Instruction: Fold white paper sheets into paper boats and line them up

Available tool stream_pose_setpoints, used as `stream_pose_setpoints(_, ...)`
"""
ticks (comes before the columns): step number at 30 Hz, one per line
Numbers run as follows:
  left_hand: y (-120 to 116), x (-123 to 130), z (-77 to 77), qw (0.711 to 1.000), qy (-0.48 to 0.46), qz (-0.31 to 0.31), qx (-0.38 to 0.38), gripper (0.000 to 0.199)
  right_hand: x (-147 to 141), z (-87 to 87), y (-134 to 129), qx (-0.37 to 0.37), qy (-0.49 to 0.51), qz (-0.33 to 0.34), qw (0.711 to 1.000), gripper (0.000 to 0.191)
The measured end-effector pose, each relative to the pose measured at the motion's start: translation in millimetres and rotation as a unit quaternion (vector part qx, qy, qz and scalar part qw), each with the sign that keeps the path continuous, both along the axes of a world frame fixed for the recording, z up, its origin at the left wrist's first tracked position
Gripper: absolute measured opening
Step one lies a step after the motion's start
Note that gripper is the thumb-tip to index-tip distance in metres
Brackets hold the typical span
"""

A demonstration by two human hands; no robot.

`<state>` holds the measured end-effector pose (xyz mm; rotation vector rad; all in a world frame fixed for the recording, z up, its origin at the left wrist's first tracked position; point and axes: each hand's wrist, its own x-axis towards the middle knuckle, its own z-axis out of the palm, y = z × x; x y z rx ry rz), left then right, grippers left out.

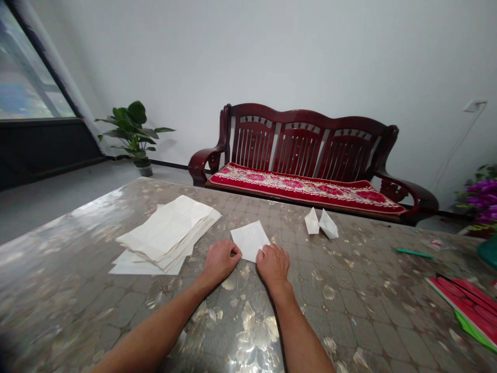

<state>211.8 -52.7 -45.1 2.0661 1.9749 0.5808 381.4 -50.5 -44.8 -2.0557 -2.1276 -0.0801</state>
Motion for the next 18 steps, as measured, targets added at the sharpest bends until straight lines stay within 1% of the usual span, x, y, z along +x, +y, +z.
stream_pose_setpoints(8, -0.9, 0.3, -1.3, 1.000, 0.018, -0.001, -0.005, 0.019, -0.3, -1.2, -0.6, 0.004, -0.004, 0.000, 1.000, 0.028)
stream_pose_setpoints(12, -2.9, 1.1, -0.9, 1.000, 0.016, -0.005, -0.005, 0.014, -0.2, -0.4, -0.8, -0.007, 0.001, -0.008, 1.000, 0.026)
stream_pose_setpoints(14, -5.0, 1.8, 0.0, 1.000, 0.011, -0.001, 0.003, 0.011, -0.4, 0.2, -0.5, -0.010, 0.002, -0.011, 1.000, 0.025)
stream_pose_setpoints(16, -7.5, 2.6, 1.1, 1.000, 0.007, 0.002, 0.017, 0.013, -0.6, 0.7, -0.1, -0.015, 0.004, -0.015, 1.000, 0.025)
stream_pose_setpoints(18, -9.4, 3.6, 1.3, 0.999, 0.007, -0.011, 0.038, 0.015, -1.0, 1.1, 0.1, -0.023, 0.004, -0.020, 1.000, 0.025)
